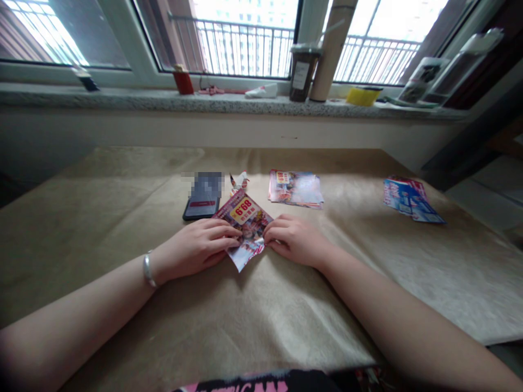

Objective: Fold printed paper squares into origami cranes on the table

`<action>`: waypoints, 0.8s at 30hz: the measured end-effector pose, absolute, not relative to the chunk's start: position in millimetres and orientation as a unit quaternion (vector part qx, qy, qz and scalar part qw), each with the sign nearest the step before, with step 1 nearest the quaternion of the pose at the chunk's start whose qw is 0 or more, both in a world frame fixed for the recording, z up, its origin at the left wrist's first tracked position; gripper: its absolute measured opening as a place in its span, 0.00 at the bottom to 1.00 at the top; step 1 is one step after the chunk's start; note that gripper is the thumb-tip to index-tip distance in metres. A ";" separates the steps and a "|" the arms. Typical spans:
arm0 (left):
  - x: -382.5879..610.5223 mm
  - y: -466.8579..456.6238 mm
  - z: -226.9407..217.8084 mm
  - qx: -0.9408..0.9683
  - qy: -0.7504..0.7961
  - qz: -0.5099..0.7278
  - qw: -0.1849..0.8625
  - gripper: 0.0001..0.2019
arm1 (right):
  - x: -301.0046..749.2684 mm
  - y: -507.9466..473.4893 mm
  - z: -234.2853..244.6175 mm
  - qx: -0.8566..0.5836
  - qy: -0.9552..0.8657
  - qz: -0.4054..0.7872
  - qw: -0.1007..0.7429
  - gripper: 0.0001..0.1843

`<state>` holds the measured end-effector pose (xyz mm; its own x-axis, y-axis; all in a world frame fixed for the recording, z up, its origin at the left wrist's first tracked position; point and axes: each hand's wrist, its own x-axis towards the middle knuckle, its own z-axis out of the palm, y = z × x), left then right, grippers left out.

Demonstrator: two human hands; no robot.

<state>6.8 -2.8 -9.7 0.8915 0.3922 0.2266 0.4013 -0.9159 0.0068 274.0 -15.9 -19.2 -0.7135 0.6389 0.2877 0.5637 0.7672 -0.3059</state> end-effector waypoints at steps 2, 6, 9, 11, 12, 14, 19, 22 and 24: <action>6.9 -2.6 -9.5 -0.972 -0.202 -0.118 0.019 0.12 | 274.0 -15.9 -19.4 -0.322 -0.925 0.082 0.187 0.10; 8.4 -3.0 -7.9 -0.975 -0.180 -0.128 0.032 0.11 | 274.5 -15.5 -20.6 -0.302 -0.934 0.047 0.184 0.11; 9.2 -3.1 -8.3 -0.973 -0.176 -0.137 0.051 0.11 | 274.3 -14.9 -22.9 -0.274 -0.939 0.031 0.204 0.11; 9.1 -3.0 -9.8 -0.972 -0.179 -0.147 0.052 0.11 | 273.8 -14.7 -24.2 -0.263 -0.939 0.033 0.218 0.10; 8.9 -3.0 -10.7 -0.971 -0.179 -0.151 0.048 0.11 | 273.5 -14.7 -24.5 -0.262 -0.939 0.036 0.222 0.09; 8.6 -3.1 -12.2 -0.971 -0.181 -0.154 0.036 0.11 | 273.1 -15.0 -24.6 -0.266 -0.937 0.039 0.225 0.09; 9.7 -4.4 -12.6 -0.968 -0.191 -0.160 0.011 0.11 | 273.4 -15.5 -24.2 -0.272 -0.935 0.043 0.225 0.08; 10.5 -4.2 -11.6 -0.966 -0.196 -0.167 0.009 0.11 | 273.0 -15.7 -24.9 -0.264 -0.933 0.055 0.238 0.07; 10.7 -4.0 -10.7 -0.966 -0.203 -0.163 0.007 0.11 | 272.3 -16.1 -25.0 -0.260 -0.933 0.060 0.242 0.07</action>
